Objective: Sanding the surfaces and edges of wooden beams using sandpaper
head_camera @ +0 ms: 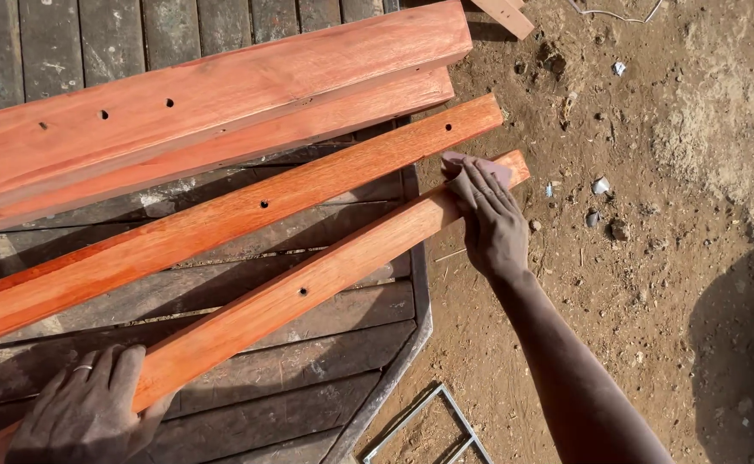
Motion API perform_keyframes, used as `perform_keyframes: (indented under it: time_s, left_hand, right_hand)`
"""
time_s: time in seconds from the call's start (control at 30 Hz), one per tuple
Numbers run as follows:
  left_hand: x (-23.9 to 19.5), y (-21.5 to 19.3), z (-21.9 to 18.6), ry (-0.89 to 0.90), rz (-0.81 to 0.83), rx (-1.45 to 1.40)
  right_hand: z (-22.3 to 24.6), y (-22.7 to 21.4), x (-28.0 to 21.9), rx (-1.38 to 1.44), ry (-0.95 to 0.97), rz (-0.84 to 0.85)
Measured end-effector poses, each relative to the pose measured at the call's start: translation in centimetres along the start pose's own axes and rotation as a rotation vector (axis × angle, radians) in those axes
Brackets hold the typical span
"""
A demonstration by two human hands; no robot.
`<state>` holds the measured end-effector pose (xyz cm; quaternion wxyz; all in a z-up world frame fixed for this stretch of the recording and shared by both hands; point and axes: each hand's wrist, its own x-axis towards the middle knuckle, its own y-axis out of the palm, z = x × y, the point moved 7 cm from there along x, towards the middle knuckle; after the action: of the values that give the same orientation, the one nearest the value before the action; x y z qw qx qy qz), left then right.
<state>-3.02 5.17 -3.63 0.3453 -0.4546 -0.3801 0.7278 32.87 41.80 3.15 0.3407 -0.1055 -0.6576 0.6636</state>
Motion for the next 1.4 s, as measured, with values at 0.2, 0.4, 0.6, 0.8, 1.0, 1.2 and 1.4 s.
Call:
perform_keyframes:
  time_s: [0.2,0.4,0.6,0.8,1.0,1.2,1.4]
  left_hand:
    - [0.0,-1.3,-0.4,0.045,-0.117,-0.045]
    - [0.3,-2.2,-0.5,-0.018,0.076,-0.045]
    - [0.7,-0.7,-0.1,0.071,0.115,-0.114]
    - [0.5,-2.6,-0.5,0.053,0.005,-0.098]
    - [1.0,0.3,-0.4,0.169,0.024,-0.16]
    - [0.9,-1.3,-0.6,0.18,-0.027,-0.205]
    - [0.5,-3.2,-0.6,0.226,-0.167,-0.315]
  right_hand:
    - [12.8,0.8,-1.0,0.38,0.026,0.069]
    - [-7.1,1.6,-0.8,-0.009,0.409,-0.039]
    - [16.7,1.4,-2.1,0.447,-0.139,0.133]
    - [-9.8,1.7,-1.4,0.024,0.653,0.045]
    - [26.3,2.4,-2.0,0.479,0.077,-0.023]
    - [15.3,2.0,-1.9,0.149,-0.078,0.07]
    - [30.5,4.0,-1.3,0.358,0.116,-0.119]
